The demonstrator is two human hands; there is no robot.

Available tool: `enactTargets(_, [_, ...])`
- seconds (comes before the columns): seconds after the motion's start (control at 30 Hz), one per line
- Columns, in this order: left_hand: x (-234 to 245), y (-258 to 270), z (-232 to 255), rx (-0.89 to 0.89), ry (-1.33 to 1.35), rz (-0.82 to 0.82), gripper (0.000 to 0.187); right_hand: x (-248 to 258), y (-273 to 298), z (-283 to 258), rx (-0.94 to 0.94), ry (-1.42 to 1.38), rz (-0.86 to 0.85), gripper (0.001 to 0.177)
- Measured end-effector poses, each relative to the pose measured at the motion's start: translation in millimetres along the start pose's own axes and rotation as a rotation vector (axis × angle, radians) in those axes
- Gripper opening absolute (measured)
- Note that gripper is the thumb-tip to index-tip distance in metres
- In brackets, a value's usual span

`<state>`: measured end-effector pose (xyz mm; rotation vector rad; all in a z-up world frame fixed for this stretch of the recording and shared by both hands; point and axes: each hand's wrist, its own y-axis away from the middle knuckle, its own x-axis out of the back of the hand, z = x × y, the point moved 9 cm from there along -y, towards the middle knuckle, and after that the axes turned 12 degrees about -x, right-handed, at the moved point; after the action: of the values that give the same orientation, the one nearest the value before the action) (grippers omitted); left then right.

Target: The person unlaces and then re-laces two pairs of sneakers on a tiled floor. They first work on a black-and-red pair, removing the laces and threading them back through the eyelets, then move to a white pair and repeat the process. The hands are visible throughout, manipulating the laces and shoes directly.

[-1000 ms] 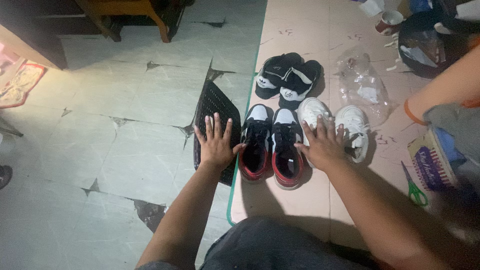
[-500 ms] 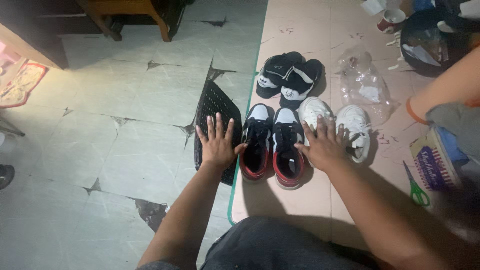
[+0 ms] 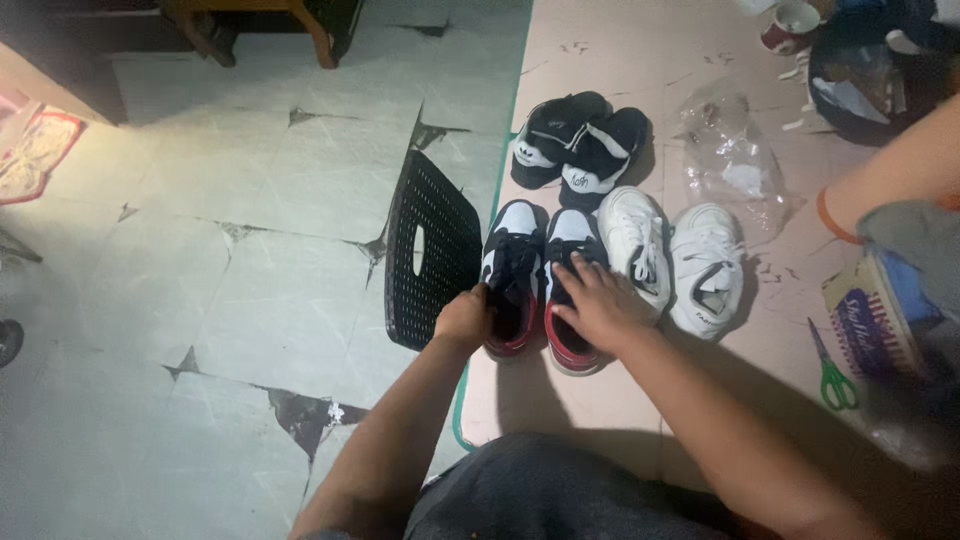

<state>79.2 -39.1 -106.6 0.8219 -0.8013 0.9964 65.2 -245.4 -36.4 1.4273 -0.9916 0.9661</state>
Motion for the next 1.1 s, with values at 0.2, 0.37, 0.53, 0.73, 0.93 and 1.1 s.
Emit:
enactTargets(0.2, [-20,12,-13,0.011,0.12,0.054,0.034,-1,10,-22,0.097,0.016,0.142,0.066])
enactTargets(0.37, [-24,53,-2,0.012,0.269,0.113,0.047,5,21,-50,0.224,-0.276,0.195,0.056])
enactTargets(0.53, [-34,94,9,0.118,0.321,0.042,0.056,-14,25,-75,0.25,-0.315,0.021,0.047])
enactTargets(0.73, [3,113,31,-0.101,0.281,0.353,0.04,-18,41,-69,0.281,-0.498,0.129,0.047])
enactTargets(0.93, [7,97,31,-0.117,0.369,0.4,0.027,-48,40,-49,0.042,-0.519,0.026,0.052])
enactTargets(1.1, [16,97,32,-0.142,0.358,0.459,0.024,-51,42,-47,0.036,-0.546,0.042,0.052])
